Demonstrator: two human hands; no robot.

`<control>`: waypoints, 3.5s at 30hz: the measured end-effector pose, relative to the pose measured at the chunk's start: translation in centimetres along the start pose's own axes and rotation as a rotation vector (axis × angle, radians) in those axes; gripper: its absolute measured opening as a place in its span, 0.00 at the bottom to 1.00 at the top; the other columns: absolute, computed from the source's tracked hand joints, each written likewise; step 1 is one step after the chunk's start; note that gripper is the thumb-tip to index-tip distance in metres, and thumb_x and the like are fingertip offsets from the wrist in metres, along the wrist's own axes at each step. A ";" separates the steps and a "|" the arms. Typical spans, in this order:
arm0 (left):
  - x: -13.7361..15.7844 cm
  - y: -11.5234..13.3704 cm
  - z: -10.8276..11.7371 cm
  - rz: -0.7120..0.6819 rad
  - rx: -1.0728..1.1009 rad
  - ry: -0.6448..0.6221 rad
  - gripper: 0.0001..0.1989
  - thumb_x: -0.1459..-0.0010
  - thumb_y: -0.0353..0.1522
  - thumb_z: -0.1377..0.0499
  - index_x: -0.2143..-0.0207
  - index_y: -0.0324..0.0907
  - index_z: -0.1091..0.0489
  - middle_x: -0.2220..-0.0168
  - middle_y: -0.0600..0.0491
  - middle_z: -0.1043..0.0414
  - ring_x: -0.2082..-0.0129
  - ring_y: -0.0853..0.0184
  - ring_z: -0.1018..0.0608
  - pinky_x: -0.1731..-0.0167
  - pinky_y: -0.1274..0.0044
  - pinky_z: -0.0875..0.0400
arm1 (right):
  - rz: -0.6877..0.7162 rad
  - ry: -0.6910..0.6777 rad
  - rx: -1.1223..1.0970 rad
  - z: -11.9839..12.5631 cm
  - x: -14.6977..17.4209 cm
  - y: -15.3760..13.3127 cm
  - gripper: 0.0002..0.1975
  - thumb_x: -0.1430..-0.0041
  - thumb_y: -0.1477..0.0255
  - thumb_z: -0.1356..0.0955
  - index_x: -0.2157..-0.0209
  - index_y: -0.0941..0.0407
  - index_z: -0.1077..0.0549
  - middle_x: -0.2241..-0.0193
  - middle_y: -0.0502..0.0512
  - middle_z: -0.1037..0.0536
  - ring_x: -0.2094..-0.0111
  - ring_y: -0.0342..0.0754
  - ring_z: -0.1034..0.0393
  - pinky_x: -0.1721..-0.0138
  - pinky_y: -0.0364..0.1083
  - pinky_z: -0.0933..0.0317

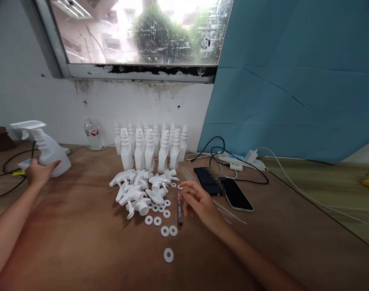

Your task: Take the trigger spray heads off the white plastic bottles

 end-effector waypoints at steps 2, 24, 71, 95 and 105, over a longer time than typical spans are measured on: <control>0.1 -0.4 -0.4 0.008 0.030 0.002 0.26 0.61 0.47 0.33 0.72 0.44 0.45 0.80 0.63 0.49 0.80 0.70 0.42 0.76 0.80 0.49 | -0.011 0.018 0.034 0.5 -0.2 0.2 0.16 0.40 0.61 0.36 0.55 0.56 0.38 0.68 0.51 0.29 0.82 0.39 0.33 0.82 0.39 0.47; 13.3 14.4 -4.4 -0.766 0.273 -0.631 0.10 0.37 0.36 0.48 0.56 0.42 0.34 0.57 0.50 0.34 0.56 0.63 0.31 0.54 0.73 0.34 | 0.137 -0.684 0.618 -3.0 4.3 0.0 0.14 0.46 0.70 0.28 0.56 0.51 0.25 0.58 0.54 0.27 0.55 0.48 0.34 0.54 0.46 0.39; 28.5 19.3 -2.7 -0.442 0.746 -1.529 0.11 0.54 0.24 0.40 0.64 0.37 0.31 0.68 0.55 0.33 0.74 0.74 0.32 0.76 0.84 0.36 | 1.011 -0.266 0.701 -6.3 3.9 -1.3 0.08 0.42 0.83 0.35 0.61 0.61 0.30 0.65 0.58 0.23 0.65 0.46 0.31 0.65 0.46 0.36; 29.2 19.0 -2.9 -0.477 0.759 -1.451 0.11 0.55 0.22 0.41 0.65 0.37 0.30 0.68 0.55 0.33 0.71 0.72 0.33 0.72 0.81 0.39 | 0.888 -0.418 0.756 -6.8 4.8 -0.9 0.14 0.43 0.80 0.36 0.54 0.60 0.32 0.55 0.62 0.29 0.51 0.48 0.38 0.49 0.50 0.40; 29.4 18.7 -3.0 -0.500 0.786 -1.425 0.11 0.55 0.24 0.40 0.65 0.37 0.29 0.65 0.53 0.31 0.69 0.71 0.31 0.71 0.81 0.38 | 0.964 -0.364 0.726 -6.5 4.7 -1.1 0.10 0.42 0.78 0.35 0.57 0.61 0.31 0.59 0.61 0.29 0.55 0.48 0.36 0.52 0.50 0.38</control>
Point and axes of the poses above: each hand's wrist, its own x-axis away from the middle knuckle, its own z-axis out of the back of the hand, y = z × x, the point moved 2 cm from there along -x, towards the middle knuckle
